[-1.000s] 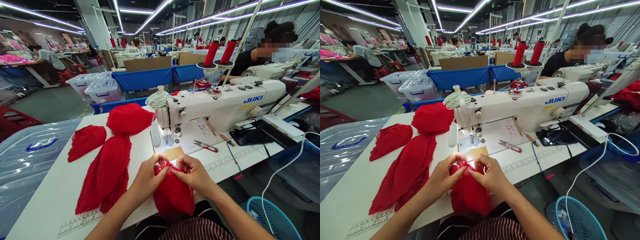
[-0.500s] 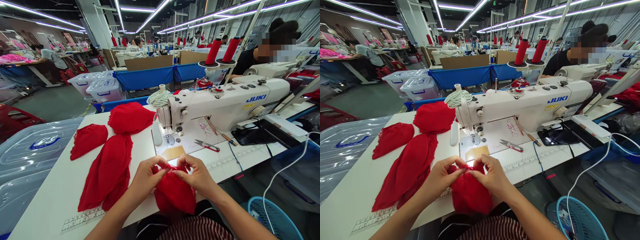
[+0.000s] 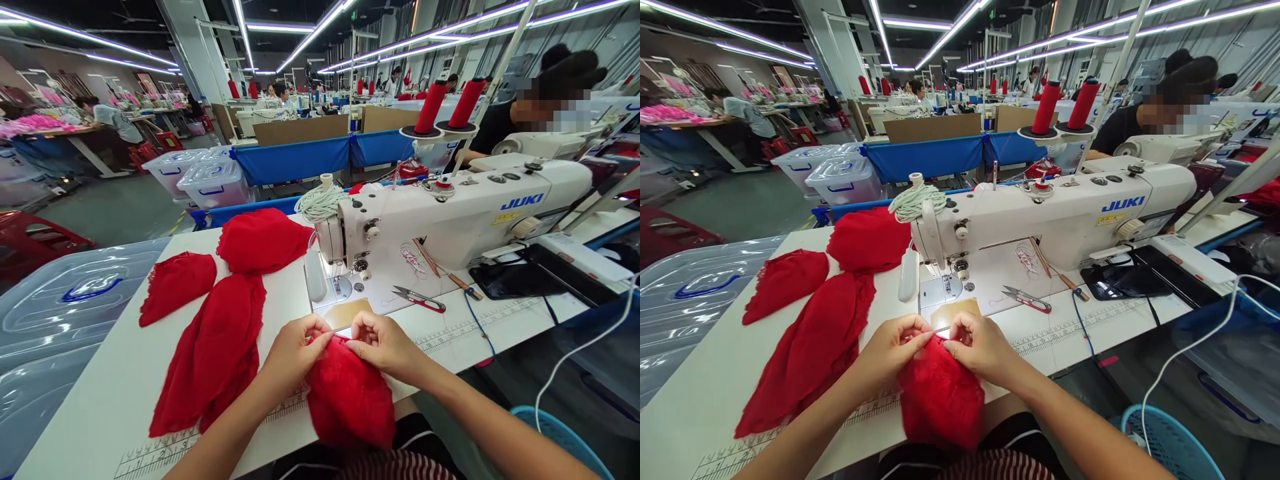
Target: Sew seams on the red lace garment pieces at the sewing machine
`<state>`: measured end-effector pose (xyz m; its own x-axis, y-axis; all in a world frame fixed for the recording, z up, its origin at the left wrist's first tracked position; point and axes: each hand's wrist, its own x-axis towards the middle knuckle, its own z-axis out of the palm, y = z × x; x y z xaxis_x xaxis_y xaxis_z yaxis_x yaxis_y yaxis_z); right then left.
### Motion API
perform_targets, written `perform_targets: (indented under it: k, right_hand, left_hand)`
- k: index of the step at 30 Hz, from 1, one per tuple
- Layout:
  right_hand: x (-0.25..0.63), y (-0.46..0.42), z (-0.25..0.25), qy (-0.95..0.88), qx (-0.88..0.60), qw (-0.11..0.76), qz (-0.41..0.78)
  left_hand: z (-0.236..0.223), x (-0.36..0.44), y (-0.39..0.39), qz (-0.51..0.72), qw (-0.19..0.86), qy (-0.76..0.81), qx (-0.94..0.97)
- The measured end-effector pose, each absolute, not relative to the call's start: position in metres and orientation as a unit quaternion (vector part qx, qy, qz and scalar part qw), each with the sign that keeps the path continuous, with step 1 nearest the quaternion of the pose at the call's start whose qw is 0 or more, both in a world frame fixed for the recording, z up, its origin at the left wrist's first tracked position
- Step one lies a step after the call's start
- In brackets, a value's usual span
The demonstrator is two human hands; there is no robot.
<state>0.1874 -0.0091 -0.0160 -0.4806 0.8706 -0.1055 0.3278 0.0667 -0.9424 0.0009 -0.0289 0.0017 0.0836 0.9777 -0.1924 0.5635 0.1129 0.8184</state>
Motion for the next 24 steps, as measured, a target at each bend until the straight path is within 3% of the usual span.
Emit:
perform_targets:
  k: [5, 14, 24]
  right_hand:
    - [0.187, 0.033, -0.011, -0.785, -0.462, 0.215, 0.353]
    - [0.19, 0.055, -0.037, -0.873, -0.396, 0.215, 0.186]
    - [0.184, 0.051, -0.032, -0.875, -0.457, 0.114, 0.109]
  left_hand:
    - [-0.006, 0.013, 0.003, 0.173, 0.243, 0.709, 0.638]
    - [-0.036, 0.015, 0.034, 0.217, 0.204, 0.706, 0.643]
    - [-0.038, 0.014, 0.042, 0.193, 0.206, 0.699, 0.657]
